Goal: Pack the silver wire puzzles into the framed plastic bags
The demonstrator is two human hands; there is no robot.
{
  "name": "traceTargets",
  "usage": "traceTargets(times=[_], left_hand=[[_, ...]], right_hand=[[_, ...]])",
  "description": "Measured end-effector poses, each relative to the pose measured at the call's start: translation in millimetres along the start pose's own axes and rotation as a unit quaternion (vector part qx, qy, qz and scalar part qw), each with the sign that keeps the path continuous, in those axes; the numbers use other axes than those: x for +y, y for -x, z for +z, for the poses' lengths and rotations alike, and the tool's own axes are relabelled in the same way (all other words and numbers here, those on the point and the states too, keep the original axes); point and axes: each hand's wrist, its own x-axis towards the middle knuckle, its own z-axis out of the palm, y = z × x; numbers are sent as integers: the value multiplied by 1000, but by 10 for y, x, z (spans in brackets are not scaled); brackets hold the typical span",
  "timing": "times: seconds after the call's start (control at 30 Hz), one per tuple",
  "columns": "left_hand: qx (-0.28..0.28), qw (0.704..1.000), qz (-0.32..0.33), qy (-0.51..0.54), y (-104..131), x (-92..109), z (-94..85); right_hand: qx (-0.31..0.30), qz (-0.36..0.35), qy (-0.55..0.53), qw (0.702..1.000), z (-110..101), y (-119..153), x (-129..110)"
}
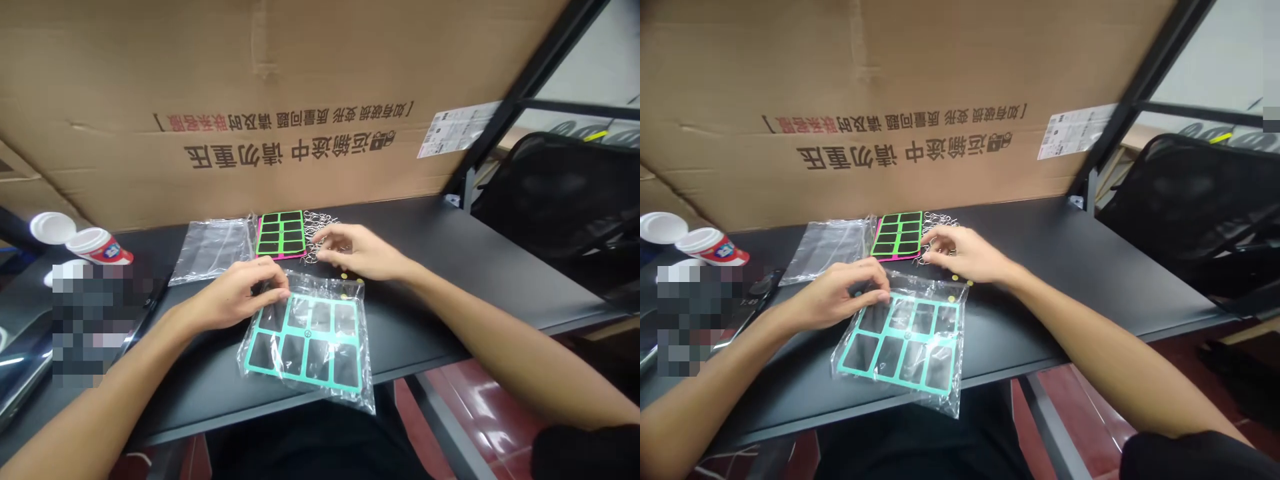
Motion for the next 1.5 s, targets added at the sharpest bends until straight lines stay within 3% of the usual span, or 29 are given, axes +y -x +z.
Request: traceTargets(times=[0.07, 0.17, 0.37, 0.73, 0.9, 1.07, 1.3, 1.5], left_hand=[[23, 1000, 9, 9, 4, -40, 13], [48, 998, 0, 28, 1, -69, 26], [-19, 995, -68, 73, 0, -68, 65], [-54, 996, -61, 46, -6, -11, 124], [-58, 997, -35, 21, -8, 6, 148], [-67, 997, -37, -4, -7, -14, 155], [-51, 997, -31, -58, 5, -45, 155], [-40, 995, -16, -95, 3, -23, 154]], right_hand=[[73, -49, 142, 986, -114, -11, 90], [30, -86, 245, 965, -235, -15, 195], [-48, -89, 279, 955, -194, -7, 231], [-38, -109, 356, 927, -53, -10, 225], [0, -97, 290, 952, -58, -23, 204], [63, -29, 133, 989, -82, 10, 71], [-44, 3, -54, 998, 0, 75, -126], [-67, -26, -39, 997, 57, 102, -165]])
